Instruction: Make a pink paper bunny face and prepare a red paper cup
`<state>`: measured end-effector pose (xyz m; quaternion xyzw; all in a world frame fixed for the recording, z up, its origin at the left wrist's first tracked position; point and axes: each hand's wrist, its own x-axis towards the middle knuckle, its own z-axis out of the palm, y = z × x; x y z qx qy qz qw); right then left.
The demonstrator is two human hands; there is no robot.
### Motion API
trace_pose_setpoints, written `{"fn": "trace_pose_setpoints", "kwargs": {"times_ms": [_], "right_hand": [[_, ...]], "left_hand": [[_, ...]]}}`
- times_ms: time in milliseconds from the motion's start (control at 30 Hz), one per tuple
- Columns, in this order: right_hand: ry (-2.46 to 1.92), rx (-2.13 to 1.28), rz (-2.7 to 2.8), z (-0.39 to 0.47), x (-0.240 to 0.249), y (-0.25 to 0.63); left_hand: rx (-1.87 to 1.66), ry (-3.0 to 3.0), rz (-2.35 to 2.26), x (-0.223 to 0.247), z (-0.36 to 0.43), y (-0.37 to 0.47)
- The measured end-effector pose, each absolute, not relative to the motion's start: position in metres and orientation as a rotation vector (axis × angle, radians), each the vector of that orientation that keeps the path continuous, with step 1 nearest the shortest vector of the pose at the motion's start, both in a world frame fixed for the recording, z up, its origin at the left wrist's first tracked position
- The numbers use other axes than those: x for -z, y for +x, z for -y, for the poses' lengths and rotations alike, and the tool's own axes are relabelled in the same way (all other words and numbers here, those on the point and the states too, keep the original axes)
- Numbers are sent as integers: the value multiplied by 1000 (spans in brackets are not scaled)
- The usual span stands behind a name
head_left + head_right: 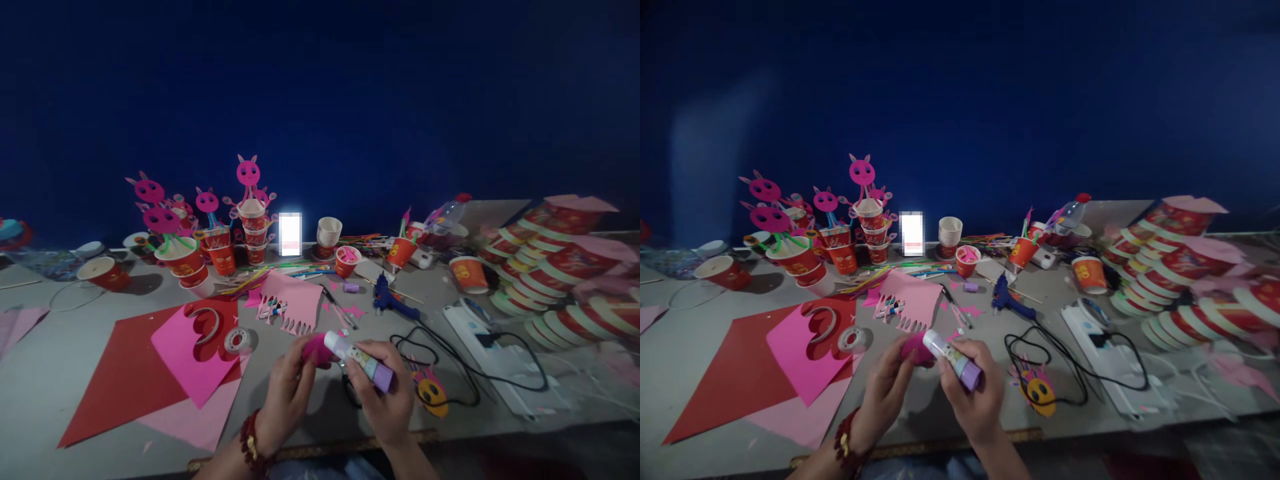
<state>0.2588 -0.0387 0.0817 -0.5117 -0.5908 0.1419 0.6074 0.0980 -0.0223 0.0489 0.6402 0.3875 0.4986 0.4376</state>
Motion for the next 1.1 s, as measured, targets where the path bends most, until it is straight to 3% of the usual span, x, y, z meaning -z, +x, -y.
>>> {"fn": "trace_pose_setpoints", "kwargs": {"times_ms": [500,1100], "right_hand": [[-1143,-344,1381,31,-83,252],[-1130,-413,1333,27,-80,251]], "left_hand": [[-1390,1960,-1011,-39,21,97],[-1404,1864,-1068,-24,26,101]]}}
